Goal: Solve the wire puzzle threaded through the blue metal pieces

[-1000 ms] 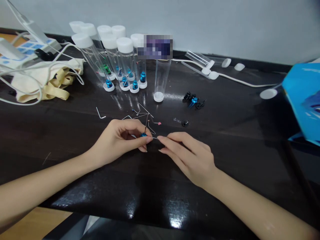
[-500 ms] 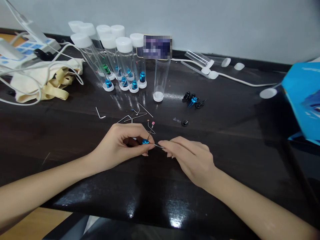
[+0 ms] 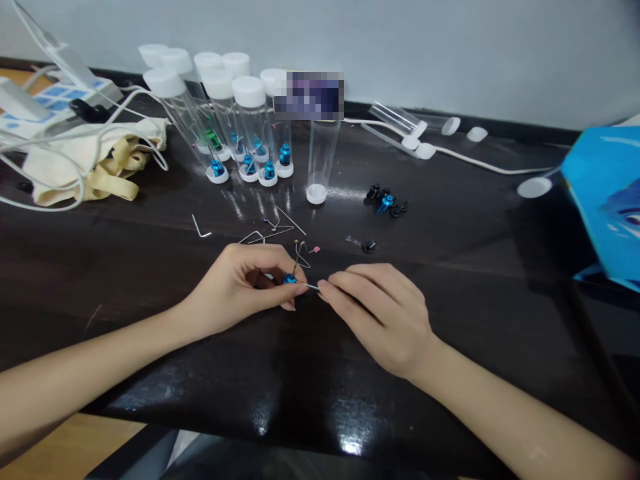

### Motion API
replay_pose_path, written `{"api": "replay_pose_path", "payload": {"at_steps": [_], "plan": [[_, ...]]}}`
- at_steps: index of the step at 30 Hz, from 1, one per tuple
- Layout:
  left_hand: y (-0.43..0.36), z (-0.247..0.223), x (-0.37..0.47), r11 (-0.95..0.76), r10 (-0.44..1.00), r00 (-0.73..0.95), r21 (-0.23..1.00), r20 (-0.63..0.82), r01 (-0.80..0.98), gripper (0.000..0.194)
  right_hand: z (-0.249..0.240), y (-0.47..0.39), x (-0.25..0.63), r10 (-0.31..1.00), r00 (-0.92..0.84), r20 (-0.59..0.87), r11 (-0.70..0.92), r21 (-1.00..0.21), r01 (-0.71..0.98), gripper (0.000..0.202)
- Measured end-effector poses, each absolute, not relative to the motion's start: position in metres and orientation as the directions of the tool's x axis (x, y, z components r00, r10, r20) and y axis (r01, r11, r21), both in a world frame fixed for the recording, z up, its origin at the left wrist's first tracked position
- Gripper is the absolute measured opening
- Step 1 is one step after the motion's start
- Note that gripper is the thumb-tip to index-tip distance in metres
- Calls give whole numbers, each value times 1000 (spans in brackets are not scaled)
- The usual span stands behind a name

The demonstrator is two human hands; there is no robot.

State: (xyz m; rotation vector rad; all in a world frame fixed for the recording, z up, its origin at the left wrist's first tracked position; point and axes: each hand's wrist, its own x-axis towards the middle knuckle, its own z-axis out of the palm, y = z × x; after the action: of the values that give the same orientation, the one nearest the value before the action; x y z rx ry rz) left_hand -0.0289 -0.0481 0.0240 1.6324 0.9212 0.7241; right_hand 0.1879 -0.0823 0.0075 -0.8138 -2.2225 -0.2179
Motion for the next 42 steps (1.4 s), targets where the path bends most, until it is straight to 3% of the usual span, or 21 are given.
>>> {"api": "replay_pose_path", "payload": {"at_steps": [4,13,19,21,26,30,37,42], "plan": [[-48,23,-29,-134,854,520,971,11,198,4,5,-81,189,488,-543,683,795,-90,601,11],[-50,24,-28,-219,838,543,948,60,232,6,-1,-83,188,573,-525,629,783,-230,579,9],[-50,23,-30,-398,811,557,868,180,297,8,2,-84,186,774,-439,456,632,-607,482,15],[-51,24,-30,-378,815,555,878,166,294,8,2,-83,186,798,-428,425,597,-658,459,14],[-49,24,-29,-145,868,497,964,17,221,4,-1,-82,188,730,-436,526,683,-540,493,16],[-47,23,-28,-64,881,473,981,-32,186,4,-1,-82,189,669,-467,578,735,-419,533,14],[-50,24,-27,-78,877,481,979,-21,187,2,1,-82,188,604,-478,637,782,-360,509,12],[-52,23,-27,-160,857,516,960,18,232,5,0,-82,188,610,-519,599,790,-402,463,28]]}}
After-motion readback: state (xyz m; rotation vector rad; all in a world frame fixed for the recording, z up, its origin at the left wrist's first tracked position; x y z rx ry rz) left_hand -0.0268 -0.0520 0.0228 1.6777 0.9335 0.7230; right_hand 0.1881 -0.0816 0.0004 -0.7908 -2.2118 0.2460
